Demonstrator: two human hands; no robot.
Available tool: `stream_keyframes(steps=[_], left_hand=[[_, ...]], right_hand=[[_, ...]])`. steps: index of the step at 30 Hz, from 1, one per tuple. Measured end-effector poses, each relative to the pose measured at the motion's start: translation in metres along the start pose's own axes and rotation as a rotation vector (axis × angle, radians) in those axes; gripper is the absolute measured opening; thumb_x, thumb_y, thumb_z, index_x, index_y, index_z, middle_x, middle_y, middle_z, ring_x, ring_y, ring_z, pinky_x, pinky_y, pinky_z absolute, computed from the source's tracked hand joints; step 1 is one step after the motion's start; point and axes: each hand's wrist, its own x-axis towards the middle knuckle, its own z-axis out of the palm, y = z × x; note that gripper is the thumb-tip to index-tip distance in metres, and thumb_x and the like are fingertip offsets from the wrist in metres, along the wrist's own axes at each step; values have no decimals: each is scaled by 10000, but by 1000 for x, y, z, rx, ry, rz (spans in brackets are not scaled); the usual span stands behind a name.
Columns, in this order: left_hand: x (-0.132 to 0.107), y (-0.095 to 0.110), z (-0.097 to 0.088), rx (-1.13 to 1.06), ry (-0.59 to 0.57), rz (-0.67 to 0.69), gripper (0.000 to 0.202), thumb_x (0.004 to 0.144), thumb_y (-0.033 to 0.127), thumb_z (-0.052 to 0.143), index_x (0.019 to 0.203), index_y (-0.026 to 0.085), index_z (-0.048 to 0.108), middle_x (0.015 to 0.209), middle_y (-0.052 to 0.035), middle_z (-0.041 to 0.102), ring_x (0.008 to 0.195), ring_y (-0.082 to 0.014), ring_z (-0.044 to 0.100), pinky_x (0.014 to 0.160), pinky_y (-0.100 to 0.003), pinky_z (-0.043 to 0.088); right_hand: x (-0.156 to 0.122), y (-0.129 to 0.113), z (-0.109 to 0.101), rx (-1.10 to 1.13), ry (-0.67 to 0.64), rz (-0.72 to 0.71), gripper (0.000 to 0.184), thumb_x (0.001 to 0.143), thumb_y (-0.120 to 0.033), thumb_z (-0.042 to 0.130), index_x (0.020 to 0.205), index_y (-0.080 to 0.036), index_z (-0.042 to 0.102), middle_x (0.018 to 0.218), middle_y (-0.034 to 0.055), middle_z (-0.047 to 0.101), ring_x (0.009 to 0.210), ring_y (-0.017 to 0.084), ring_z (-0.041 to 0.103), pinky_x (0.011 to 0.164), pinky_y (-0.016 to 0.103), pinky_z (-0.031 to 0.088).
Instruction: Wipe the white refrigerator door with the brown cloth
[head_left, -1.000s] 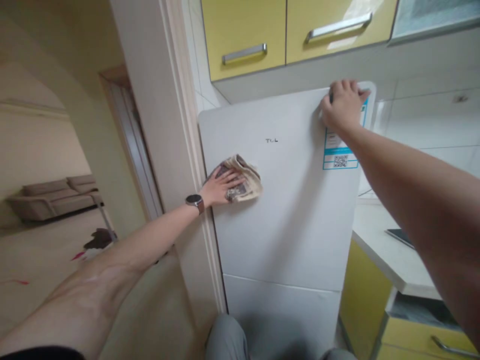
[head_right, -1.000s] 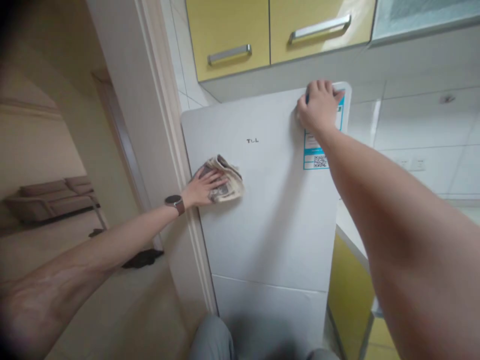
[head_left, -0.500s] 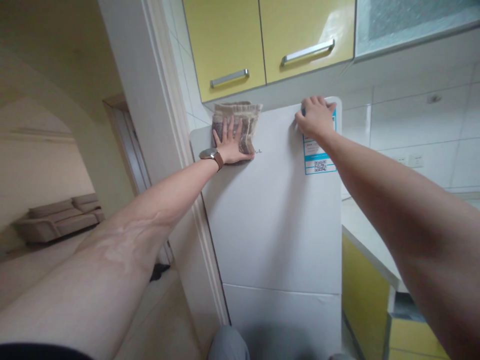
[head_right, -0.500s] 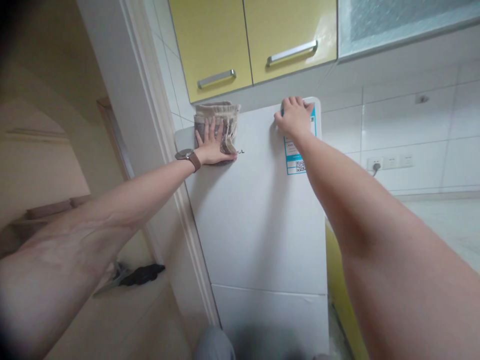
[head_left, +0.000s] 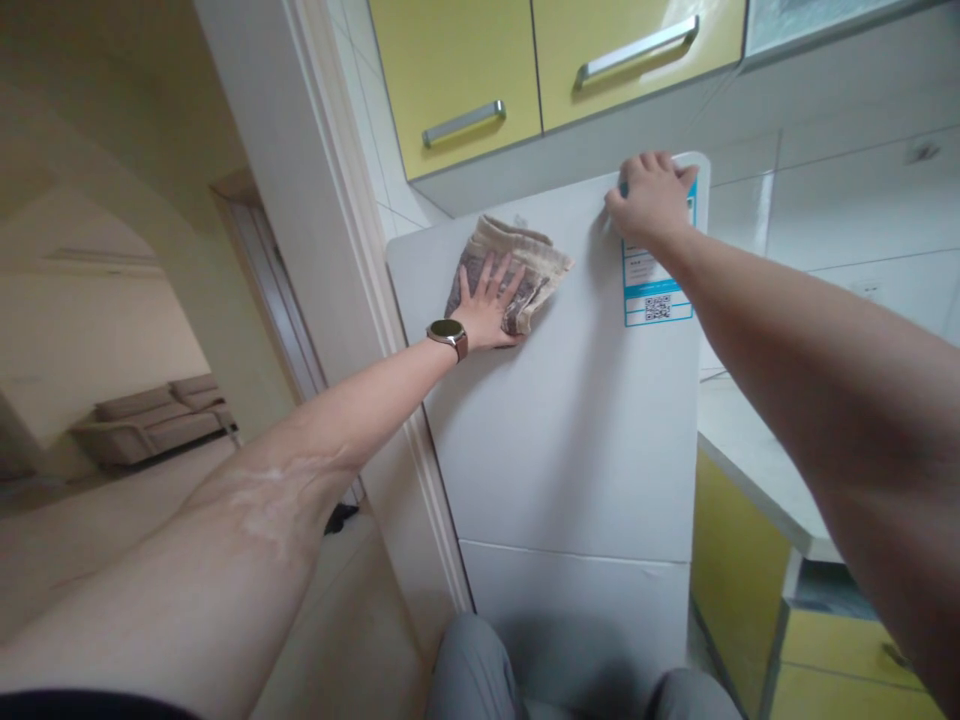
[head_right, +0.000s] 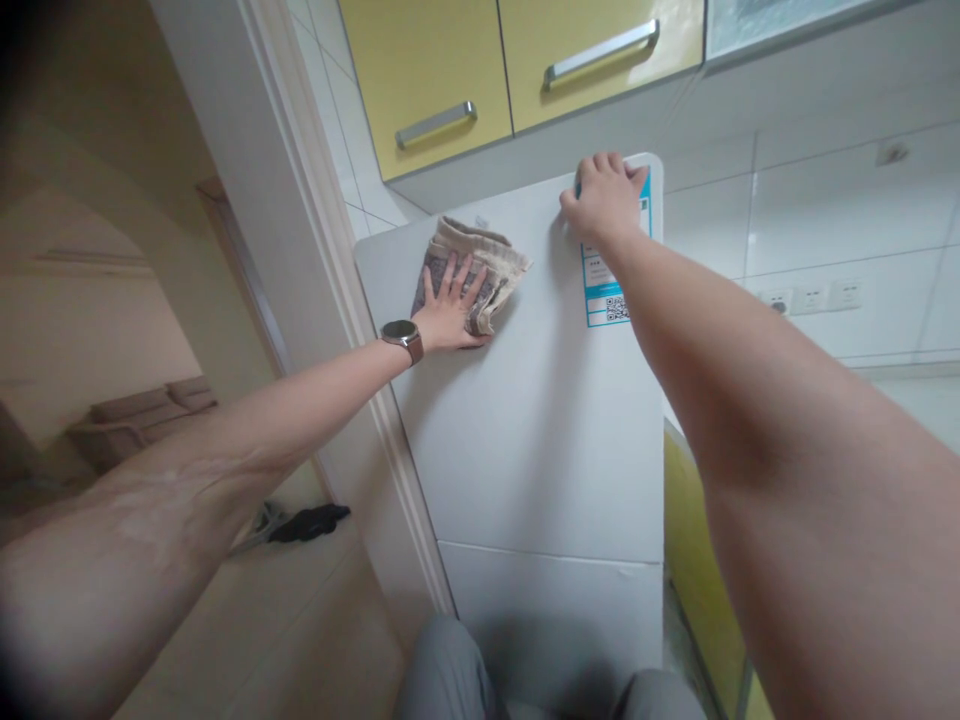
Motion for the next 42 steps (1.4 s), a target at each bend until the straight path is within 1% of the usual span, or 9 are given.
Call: stream_keyframes(steps=[4, 10, 14, 20, 24, 28, 35, 39, 42], left_hand=[[-9, 6, 7, 0, 9, 48, 1206, 809, 649, 678, 1720, 170, 51, 1777, -180, -31, 1597, -490, -151, 1202, -758, -139], [-23, 18, 19, 21, 10, 96, 1166, 830, 638, 678, 1719, 167, 89, 1773, -202, 14, 1613, -476, -74, 1199, -763, -142], [-34, 26, 26, 28, 9, 134, 1132, 841, 638, 671, 1717, 175, 125, 1771, -203, 51, 1617, -474, -22, 1209, -765, -120], [-48, 37, 38, 39, 2, 183, 1083, 865, 631, 647, 1715, 181, 151, 1766, -209, 83, 1615, -483, 11, 1208, -781, -87], [-58, 42, 47, 40, 11, 226, 1060, 877, 634, 630, 1714, 182, 161, 1765, -207, 98, 1622, -461, 31, 1215, -776, -80], [-68, 47, 54, 47, -12, 285, 1045, 878, 616, 638, 1714, 201, 168, 1766, -191, 116, 1625, -447, 47, 1224, -768, -80], [-83, 58, 64, 46, -50, 331, 1036, 875, 570, 657, 1715, 214, 166, 1767, -175, 118, 1626, -448, 38, 1227, -770, -66], [-93, 63, 73, 24, -62, 383, 996, 890, 532, 642, 1714, 232, 171, 1771, -148, 105, 1632, -425, 49, 1234, -764, -59], [-102, 68, 83, 10, -80, 411, 987, 882, 490, 657, 1712, 241, 182, 1773, -128, 100, 1635, -412, 51, 1241, -758, -49]], right_hand=[[-3, -2, -3, -9, -3, 7, 240, 975, -284, 424, 1146, -159, 538, 1454, 246, 546, 1412, 353, 420, 1158, 646, 236], [-3, -3, -3, -31, 0, 12, 304, 975, -300, 422, 1181, -131, 569, 1453, 244, 554, 1423, 353, 435, 1175, 644, 252], [-1, -2, -2, -34, -3, 12, 254, 979, -283, 429, 1154, -149, 555, 1452, 242, 557, 1414, 348, 447, 1165, 649, 264], [0, -2, -3, -18, -8, 20, 207, 977, -293, 450, 1125, -175, 532, 1475, 243, 539, 1426, 346, 430, 1175, 682, 228], [-2, -3, -5, -2, -23, 15, 178, 973, -290, 451, 1105, -195, 523, 1476, 237, 537, 1417, 346, 427, 1166, 677, 227], [-3, -5, -7, -31, -28, 35, 255, 975, -311, 430, 1155, -173, 545, 1477, 237, 537, 1432, 345, 414, 1184, 653, 231], [-5, -8, -7, -31, -45, 57, 331, 982, -321, 390, 1246, -197, 547, 1522, 210, 500, 1449, 323, 376, 1220, 653, 163], [-8, -10, -8, -50, -29, 57, 421, 972, -302, 385, 1317, -140, 566, 1510, 224, 508, 1451, 330, 382, 1216, 637, 205], [-8, -11, -8, -63, -22, 56, 467, 968, -302, 384, 1353, -120, 574, 1504, 220, 517, 1456, 327, 387, 1216, 618, 220]])
